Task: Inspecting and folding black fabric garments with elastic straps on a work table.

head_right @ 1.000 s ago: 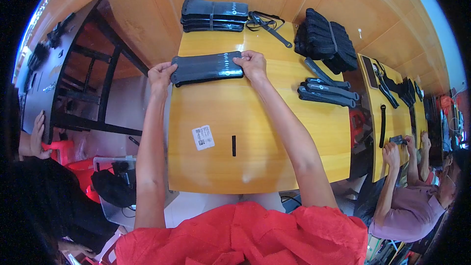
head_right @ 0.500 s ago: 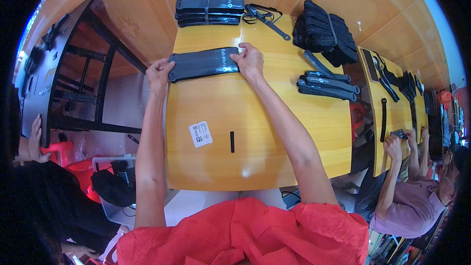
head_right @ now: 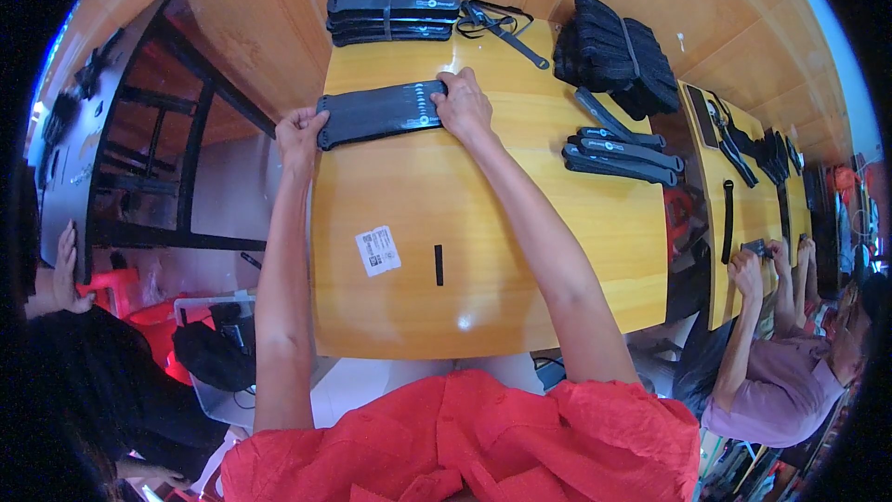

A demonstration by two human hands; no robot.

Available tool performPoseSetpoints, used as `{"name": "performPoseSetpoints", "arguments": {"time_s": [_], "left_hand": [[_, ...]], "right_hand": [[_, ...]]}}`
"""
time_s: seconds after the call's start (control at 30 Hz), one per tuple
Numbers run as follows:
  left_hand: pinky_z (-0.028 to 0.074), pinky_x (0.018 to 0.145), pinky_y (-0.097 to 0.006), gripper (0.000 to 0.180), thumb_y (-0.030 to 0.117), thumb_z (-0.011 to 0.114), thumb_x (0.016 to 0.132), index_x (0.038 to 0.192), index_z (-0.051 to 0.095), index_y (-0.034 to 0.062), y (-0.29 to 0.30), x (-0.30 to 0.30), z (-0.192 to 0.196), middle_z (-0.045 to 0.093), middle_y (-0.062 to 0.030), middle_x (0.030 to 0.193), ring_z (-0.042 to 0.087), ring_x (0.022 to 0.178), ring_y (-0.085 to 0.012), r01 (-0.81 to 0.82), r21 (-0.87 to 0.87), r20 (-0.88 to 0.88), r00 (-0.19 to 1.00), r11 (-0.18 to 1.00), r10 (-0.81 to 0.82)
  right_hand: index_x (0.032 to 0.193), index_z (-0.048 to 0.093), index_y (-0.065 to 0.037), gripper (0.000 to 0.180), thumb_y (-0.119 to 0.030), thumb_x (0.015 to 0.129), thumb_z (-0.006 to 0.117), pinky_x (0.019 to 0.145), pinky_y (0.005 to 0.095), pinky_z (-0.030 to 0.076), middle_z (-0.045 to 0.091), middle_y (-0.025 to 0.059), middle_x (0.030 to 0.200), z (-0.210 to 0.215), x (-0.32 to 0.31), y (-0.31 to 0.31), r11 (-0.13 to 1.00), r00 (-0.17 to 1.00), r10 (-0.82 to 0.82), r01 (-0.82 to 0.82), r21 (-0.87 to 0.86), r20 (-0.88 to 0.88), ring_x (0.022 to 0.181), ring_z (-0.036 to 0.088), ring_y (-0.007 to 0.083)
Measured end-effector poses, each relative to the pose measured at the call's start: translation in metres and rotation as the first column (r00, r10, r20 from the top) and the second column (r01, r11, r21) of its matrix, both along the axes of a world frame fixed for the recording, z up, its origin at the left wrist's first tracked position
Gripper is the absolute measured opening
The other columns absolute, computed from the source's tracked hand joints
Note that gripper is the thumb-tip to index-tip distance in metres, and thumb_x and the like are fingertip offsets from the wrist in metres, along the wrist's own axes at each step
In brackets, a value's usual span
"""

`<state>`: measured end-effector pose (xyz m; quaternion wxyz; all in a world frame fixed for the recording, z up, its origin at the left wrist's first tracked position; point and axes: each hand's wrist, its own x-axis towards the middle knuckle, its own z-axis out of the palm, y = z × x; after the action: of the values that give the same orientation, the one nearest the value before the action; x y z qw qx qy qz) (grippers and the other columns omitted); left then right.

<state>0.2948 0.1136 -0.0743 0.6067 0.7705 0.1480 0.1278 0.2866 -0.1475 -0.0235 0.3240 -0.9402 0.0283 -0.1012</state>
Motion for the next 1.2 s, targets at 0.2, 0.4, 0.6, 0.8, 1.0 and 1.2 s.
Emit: {"name": "performPoseSetpoints", "arguments": {"time_s": [0.2,0.4,0.6,0.8,1.0,1.2], "left_hand": [[0.045,0.063,-0.025,0.029,0.013,0.076,0.067,0.089,0.064,-0.0031,-0.003,0.003,0.007,0.06,-0.003,0.069,0.054,0.064,-0.0108,-0.03,0.091,-0.014,0.999,0.995,0.032],[0.046,0.069,-0.029,0.041,0.019,0.077,0.066,0.098,0.063,-0.0032,-0.007,-0.001,0.034,0.063,-0.008,0.082,0.058,0.073,-0.0159,0.088,0.032,-0.122,0.989,0.996,-0.083],[0.031,0.101,-0.041,0.088,0.026,0.083,0.053,0.128,0.043,0.0048,-0.019,-0.025,0.075,0.04,-0.0176,0.132,0.036,0.122,-0.0325,0.227,0.704,0.15,0.879,0.673,-0.453],[0.021,0.101,-0.059,0.09,0.025,0.082,0.049,0.13,0.043,0.0165,-0.025,-0.008,0.079,0.039,-0.008,0.134,0.031,0.127,-0.0304,0.527,0.792,-0.293,0.771,0.309,-0.565],[0.019,0.101,-0.059,0.086,0.025,0.082,0.05,0.128,0.045,0.0155,-0.025,0.005,0.074,0.042,-0.0052,0.13,0.033,0.127,-0.0258,0.641,0.698,-0.319,0.677,0.319,-0.663],[0.013,0.102,-0.062,0.101,0.022,0.084,0.049,0.136,0.032,0.0157,-0.035,-0.028,0.101,0.021,-0.0163,0.144,0.021,0.133,-0.0313,0.518,0.755,-0.279,0.808,0.402,-0.519]], "right_hand": [[0.098,0.06,-0.005,0.025,-0.018,0.076,0.064,0.083,0.0374,0.043,0.054,0.0139,0.097,0.008,-0.003,-0.005,0.998,0.993,0.05,-0.055,-0.041,-0.107,0.095,0.054,0.0286],[0.107,0.058,-0.004,0.041,-0.025,0.073,0.068,0.085,0.0382,0.042,0.053,0.0148,0.101,0.007,-0.026,-0.009,0.999,0.998,0.024,-0.026,-0.028,-0.063,0.099,0.052,0.03],[0.12,0.046,-0.004,0.075,-0.032,0.059,0.079,0.098,0.0397,0.034,0.041,0.017,0.127,0.002,-0.03,-0.02,0.945,0.927,0.326,-0.316,-0.08,0.185,0.12,0.036,0.0357],[0.108,0.051,-0.008,0.069,-0.032,0.051,0.081,0.093,0.0393,0.036,0.053,0.01,0.114,-0.003,-0.031,-0.019,0.917,0.899,0.398,-0.383,-0.112,0.181,0.11,0.048,0.0287],[0.109,0.052,-0.008,0.068,-0.034,0.052,0.081,0.092,0.0397,0.036,0.056,0.0095,0.109,0.001,-0.026,-0.025,0.928,0.913,0.37,-0.356,-0.108,0.173,0.108,0.049,0.0288],[0.107,0.053,-0.006,0.055,-0.028,0.063,0.076,0.093,0.0389,0.038,0.055,0.0117,0.11,0.024,-0.062,-0.033,0.935,0.847,0.342,-0.35,-0.058,0.406,0.109,0.048,0.0305]]}}
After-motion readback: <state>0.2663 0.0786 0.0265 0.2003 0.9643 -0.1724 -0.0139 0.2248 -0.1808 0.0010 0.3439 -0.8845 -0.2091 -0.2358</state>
